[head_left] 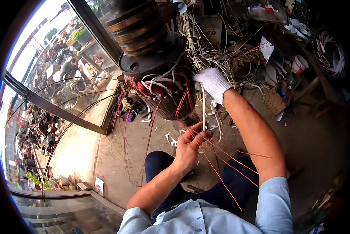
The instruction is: The person winds copper wires into a motor stator using pliers and a white plastic strip to secure and separate the coils.
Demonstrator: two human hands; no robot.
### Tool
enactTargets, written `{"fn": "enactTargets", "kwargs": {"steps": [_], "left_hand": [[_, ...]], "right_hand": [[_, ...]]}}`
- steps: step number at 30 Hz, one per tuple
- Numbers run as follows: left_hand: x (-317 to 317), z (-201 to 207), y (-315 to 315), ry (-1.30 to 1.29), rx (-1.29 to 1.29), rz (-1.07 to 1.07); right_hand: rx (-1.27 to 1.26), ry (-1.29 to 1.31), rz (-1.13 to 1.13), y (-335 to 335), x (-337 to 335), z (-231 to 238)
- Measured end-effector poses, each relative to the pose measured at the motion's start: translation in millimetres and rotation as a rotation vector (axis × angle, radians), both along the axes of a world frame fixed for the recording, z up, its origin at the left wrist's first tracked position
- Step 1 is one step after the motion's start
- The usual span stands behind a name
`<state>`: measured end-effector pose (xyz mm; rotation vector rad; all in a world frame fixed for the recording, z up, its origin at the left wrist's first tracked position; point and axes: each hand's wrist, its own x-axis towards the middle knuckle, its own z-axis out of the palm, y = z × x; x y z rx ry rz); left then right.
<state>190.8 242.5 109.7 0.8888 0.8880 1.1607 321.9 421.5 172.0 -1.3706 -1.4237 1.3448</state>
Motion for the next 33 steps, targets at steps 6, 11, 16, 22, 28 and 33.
{"fn": "enactTargets", "kwargs": {"steps": [6, 11, 16, 22, 28, 33], "left_hand": [[0.3, -21.5, 5.6, -0.067, -0.048, -0.002], [-1.8, -19.8, 7.2, -0.08, -0.056, -0.013], [-13.8, -26.8, 4.4, -0.183, -0.074, 0.047], [-34.2, -34.4, 10.6, -0.29, -0.106, 0.14], [-51.8, -39.0, 23.6, -0.438, -0.216, 0.213], [-60.9, -42.1, 27.9, -0.473, -0.225, 0.226]], "right_hand": [[0.515, -0.68, 0.307, 34.6, 7.3, 0.4], [0.169, -0.397, 0.248, 34.4, 0.9, 14.5], [-0.092, -0.066, 0.115, 22.0, -7.1, 33.8], [0.025, -0.327, 0.042, 15.8, -24.1, 30.1], [0.092, -0.319, -0.003, 14.4, -28.9, 21.6], [0.092, -0.281, -0.05, 14.1, -30.1, 16.1]]}}
